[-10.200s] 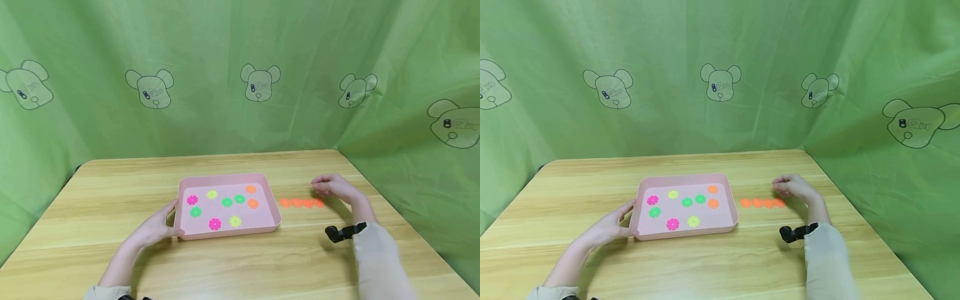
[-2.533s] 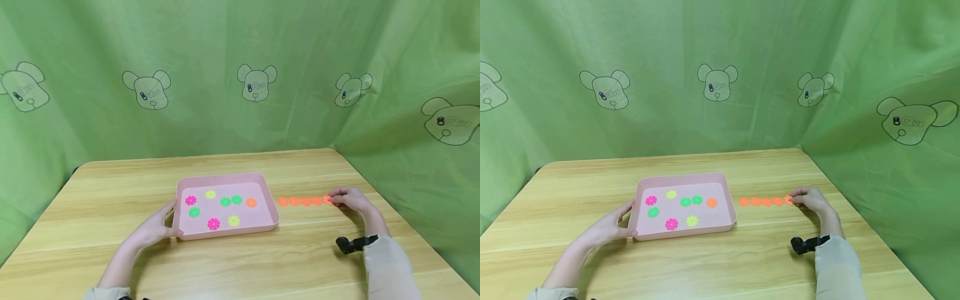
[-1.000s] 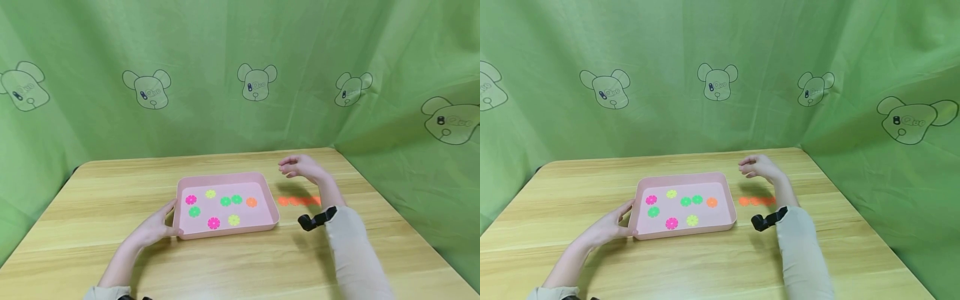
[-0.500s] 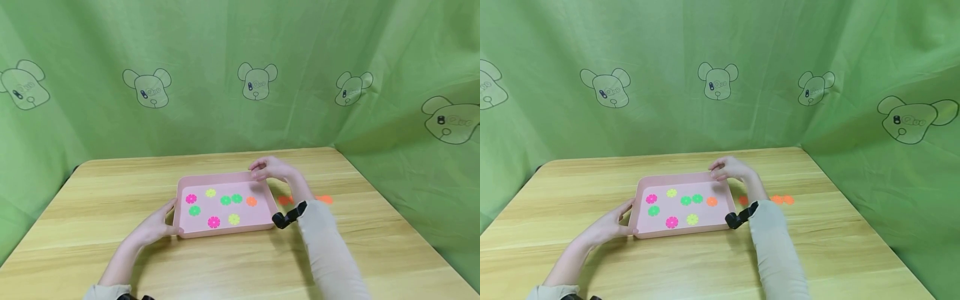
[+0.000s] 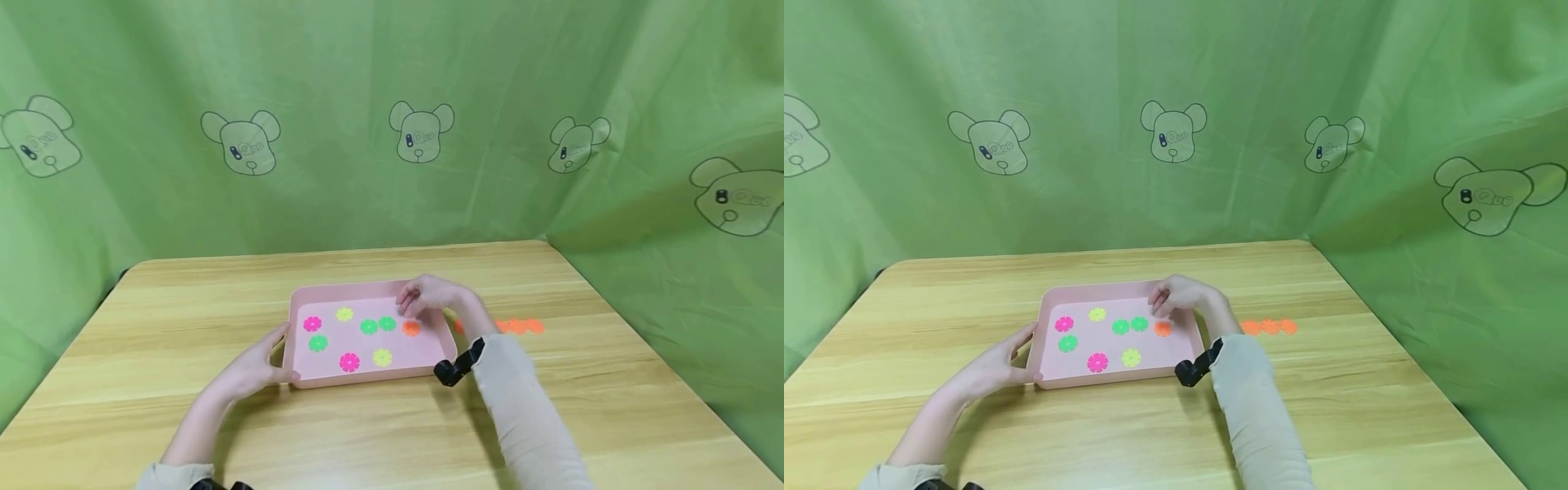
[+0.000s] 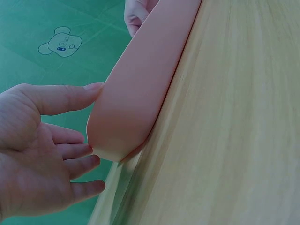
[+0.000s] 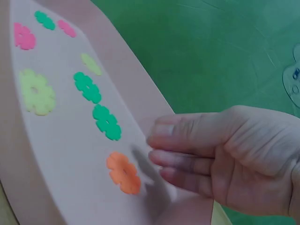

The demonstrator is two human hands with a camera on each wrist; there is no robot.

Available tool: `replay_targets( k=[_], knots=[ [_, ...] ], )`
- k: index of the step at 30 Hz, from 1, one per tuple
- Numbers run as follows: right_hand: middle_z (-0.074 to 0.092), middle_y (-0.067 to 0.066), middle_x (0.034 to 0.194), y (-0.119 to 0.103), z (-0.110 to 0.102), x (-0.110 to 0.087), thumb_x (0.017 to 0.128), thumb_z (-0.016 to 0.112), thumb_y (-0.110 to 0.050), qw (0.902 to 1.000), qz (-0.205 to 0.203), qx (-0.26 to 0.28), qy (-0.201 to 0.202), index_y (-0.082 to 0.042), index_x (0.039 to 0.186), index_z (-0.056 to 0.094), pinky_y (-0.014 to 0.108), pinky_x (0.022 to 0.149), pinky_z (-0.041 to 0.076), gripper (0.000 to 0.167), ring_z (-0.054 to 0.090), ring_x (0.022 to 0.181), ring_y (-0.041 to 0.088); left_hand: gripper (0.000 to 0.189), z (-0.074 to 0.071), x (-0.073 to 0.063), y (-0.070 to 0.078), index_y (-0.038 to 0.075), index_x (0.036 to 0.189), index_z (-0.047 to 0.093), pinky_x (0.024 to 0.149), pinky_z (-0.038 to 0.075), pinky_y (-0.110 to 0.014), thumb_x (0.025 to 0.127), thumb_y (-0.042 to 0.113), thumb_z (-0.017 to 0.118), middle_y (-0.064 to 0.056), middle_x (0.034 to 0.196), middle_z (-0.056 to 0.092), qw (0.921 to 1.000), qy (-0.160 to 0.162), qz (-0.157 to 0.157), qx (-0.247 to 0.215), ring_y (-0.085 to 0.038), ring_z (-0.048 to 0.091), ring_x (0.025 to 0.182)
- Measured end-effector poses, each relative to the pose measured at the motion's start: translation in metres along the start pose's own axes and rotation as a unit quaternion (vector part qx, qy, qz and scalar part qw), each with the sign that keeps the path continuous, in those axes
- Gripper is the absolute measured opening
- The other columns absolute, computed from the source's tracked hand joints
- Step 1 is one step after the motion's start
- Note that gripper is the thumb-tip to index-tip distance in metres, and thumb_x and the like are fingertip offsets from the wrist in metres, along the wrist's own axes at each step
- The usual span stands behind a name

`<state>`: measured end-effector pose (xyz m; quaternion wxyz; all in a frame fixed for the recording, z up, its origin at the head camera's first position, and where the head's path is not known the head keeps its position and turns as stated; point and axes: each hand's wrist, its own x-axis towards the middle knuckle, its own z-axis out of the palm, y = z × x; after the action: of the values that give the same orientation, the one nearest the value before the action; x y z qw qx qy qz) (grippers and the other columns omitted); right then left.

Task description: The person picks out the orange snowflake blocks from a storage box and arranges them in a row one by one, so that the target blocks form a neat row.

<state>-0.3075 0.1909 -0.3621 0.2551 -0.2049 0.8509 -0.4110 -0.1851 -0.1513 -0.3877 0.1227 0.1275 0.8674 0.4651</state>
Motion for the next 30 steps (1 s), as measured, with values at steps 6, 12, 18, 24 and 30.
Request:
replay_targets(
  k=[6, 12, 18, 24, 30],
  knots=[
    [0.060, 0.009, 0.086, -0.005, 0.008, 0.001, 0.071, 0.066, 0.012, 0.9943, 0.015, -0.102, -0.027, 0.007, 0.095, 0.062, 0.020, 0.068, 0.046, 0.025, 0.052, 0.075, 0.011, 0.097, 0.000, 0.000, 0.000, -0.004, 0.146, 0.016, 0.107, 0.012, -0.060, 0.072, 0.014, 0.076, -0.024, 0.149, 0.019, 1.0000, -0.001, 0.003, 0.005, -0.042, 0.014, 0.136],
    [0.053, 0.003, 0.077, -0.012, 0.016, 0.001, 0.070, 0.074, 0.006, 0.9796, 0.062, -0.190, -0.020, 0.000, 0.088, 0.060, 0.020, 0.064, 0.040, 0.024, 0.047, 0.071, 0.013, 0.097, 0.000, -0.001, 0.001, -0.004, 0.145, 0.016, 0.107, 0.011, -0.059, 0.071, 0.013, 0.076, -0.024, 0.149, 0.018, 1.0000, -0.002, 0.006, 0.000, -0.041, 0.013, 0.136],
    [0.050, 0.002, 0.079, -0.015, 0.021, 0.000, 0.072, 0.071, 0.005, 0.9726, 0.086, -0.216, -0.012, -0.005, 0.087, 0.058, 0.022, 0.063, 0.038, 0.023, 0.045, 0.071, 0.015, 0.097, -0.001, -0.001, 0.000, -0.003, 0.146, 0.017, 0.106, 0.012, -0.060, 0.071, 0.015, 0.077, -0.024, 0.149, 0.019, 1.0000, 0.002, 0.001, 0.005, -0.042, 0.014, 0.136],
    [0.051, 0.001, 0.077, -0.015, 0.021, 0.001, 0.072, 0.073, 0.003, 0.9691, 0.084, -0.231, -0.015, -0.006, 0.083, 0.058, 0.022, 0.061, 0.039, 0.020, 0.045, 0.067, 0.014, 0.097, -0.001, -0.001, 0.001, -0.003, 0.146, 0.016, 0.106, 0.012, -0.060, 0.071, 0.014, 0.076, -0.024, 0.149, 0.018, 1.0000, 0.002, 0.005, 0.002, -0.041, 0.013, 0.136],
    [0.051, 0.000, 0.074, -0.014, 0.022, 0.000, 0.071, 0.074, 0.002, 0.9701, 0.087, -0.226, -0.013, -0.006, 0.079, 0.058, 0.022, 0.060, 0.037, 0.020, 0.045, 0.067, 0.013, 0.097, 0.000, -0.001, 0.001, -0.003, 0.146, 0.016, 0.107, 0.011, -0.060, 0.071, 0.013, 0.076, -0.024, 0.150, 0.018, 1.0000, 0.000, 0.005, -0.007, -0.041, 0.013, 0.136]
  ],
)
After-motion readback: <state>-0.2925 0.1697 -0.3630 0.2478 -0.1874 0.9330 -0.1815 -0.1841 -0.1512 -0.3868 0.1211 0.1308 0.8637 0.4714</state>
